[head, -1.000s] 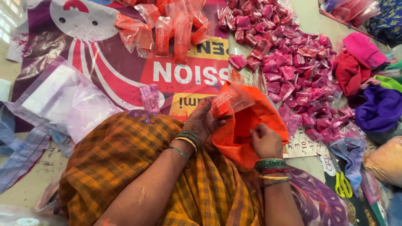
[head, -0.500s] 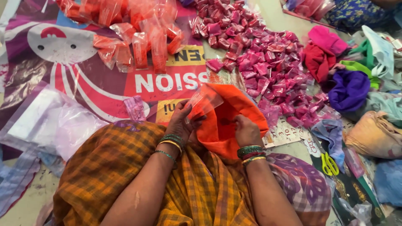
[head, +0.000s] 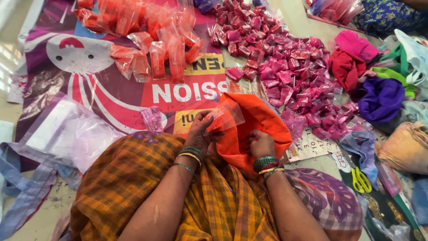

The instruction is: The person fills small plastic bags with a red powder using a spoon and organizes them into larger containers.

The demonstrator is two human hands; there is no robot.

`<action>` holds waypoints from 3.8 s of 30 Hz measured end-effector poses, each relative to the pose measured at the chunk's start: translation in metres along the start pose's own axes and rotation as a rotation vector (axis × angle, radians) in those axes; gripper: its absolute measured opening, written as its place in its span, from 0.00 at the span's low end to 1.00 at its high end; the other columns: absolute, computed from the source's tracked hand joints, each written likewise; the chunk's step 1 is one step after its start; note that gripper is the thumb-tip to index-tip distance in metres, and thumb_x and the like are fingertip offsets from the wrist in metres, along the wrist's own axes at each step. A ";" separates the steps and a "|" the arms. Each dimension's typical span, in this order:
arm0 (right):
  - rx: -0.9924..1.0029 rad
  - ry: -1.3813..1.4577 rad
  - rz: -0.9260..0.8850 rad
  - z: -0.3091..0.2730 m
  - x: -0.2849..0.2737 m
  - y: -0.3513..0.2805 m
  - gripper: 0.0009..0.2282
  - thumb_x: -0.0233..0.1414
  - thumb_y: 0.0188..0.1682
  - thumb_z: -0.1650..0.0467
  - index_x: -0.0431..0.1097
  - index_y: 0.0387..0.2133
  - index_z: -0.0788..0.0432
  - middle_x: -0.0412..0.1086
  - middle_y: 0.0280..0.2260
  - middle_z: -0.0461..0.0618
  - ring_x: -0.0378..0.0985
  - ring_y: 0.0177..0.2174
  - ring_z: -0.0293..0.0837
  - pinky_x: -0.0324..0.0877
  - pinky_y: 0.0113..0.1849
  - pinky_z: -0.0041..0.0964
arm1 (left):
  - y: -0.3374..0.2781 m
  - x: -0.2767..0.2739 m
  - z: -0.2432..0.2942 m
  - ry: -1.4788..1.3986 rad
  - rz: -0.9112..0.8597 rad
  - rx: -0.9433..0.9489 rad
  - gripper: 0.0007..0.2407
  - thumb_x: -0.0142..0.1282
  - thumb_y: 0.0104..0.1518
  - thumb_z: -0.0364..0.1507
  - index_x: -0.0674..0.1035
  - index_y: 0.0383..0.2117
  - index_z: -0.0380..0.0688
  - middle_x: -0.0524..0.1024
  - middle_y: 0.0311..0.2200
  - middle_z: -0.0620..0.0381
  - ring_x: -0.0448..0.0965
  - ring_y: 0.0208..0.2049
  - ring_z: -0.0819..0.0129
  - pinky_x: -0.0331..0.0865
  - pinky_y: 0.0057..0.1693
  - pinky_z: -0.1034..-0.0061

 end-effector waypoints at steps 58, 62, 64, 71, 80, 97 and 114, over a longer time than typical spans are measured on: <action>-0.500 -0.720 0.391 -0.133 -0.088 -0.060 0.25 0.64 0.34 0.64 0.74 0.51 0.36 0.74 0.49 0.55 0.82 0.35 0.48 0.73 0.38 0.57 | 0.000 0.015 -0.010 -0.351 -0.107 -0.068 0.14 0.62 0.60 0.32 0.74 0.50 0.48 0.81 0.43 0.55 0.85 0.36 0.62 0.75 0.35 0.77; -0.497 0.506 -0.073 -0.130 -0.082 -0.065 0.36 0.61 0.45 0.74 0.52 0.67 0.44 0.71 0.48 0.54 0.75 0.33 0.37 0.76 0.34 0.35 | -0.005 0.026 -0.014 -0.231 -0.196 -0.060 0.19 0.61 0.57 0.29 0.70 0.54 0.50 0.79 0.46 0.56 0.85 0.38 0.62 0.77 0.35 0.76; -0.492 0.866 -0.315 -0.126 -0.067 -0.068 0.40 0.60 0.48 0.76 0.45 0.71 0.38 0.74 0.46 0.54 0.76 0.31 0.33 0.77 0.35 0.32 | -0.008 0.033 -0.018 -0.143 -0.263 -0.055 0.21 0.62 0.58 0.27 0.68 0.56 0.50 0.79 0.47 0.56 0.85 0.38 0.63 0.76 0.35 0.76; -0.327 0.486 -0.150 -0.122 -0.079 -0.047 0.07 0.56 0.51 0.73 0.78 0.37 0.66 0.78 0.29 0.51 0.76 0.25 0.36 0.72 0.28 0.30 | -0.014 0.043 -0.007 0.004 -0.345 -0.067 0.21 0.62 0.60 0.28 0.69 0.58 0.44 0.80 0.39 0.53 0.83 0.34 0.66 0.78 0.33 0.76; -0.553 -0.025 -0.049 -0.249 -0.137 0.080 0.10 0.55 0.52 0.66 0.78 0.37 0.60 0.79 0.27 0.50 0.83 0.27 0.39 0.77 0.31 0.32 | 0.022 -0.052 0.001 -0.104 0.497 0.186 0.14 0.53 0.63 0.40 0.75 0.42 0.41 0.75 0.23 0.56 0.70 0.16 0.76 0.58 0.22 0.84; -0.814 -0.478 -0.015 -0.268 0.001 0.111 0.07 0.50 0.54 0.66 0.76 0.38 0.52 0.77 0.35 0.51 0.81 0.33 0.55 0.74 0.34 0.51 | 0.030 -0.066 0.000 -0.128 0.556 0.144 0.10 0.54 0.61 0.38 0.75 0.40 0.47 0.73 0.21 0.58 0.70 0.17 0.75 0.59 0.24 0.82; 0.452 -0.428 0.105 0.469 -0.298 -0.138 0.14 0.63 0.42 0.65 0.81 0.42 0.52 0.81 0.38 0.52 0.84 0.39 0.50 0.76 0.44 0.44 | 0.032 -0.087 -0.011 0.005 0.480 0.049 0.16 0.58 0.60 0.46 0.78 0.42 0.50 0.75 0.25 0.60 0.73 0.24 0.69 0.66 0.32 0.76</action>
Point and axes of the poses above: each hand's wrist, its own y-axis towards the middle knuckle, its own x-axis out of the palm, z = x × y, the point moved 8 cm from there along y, towards the middle knuckle
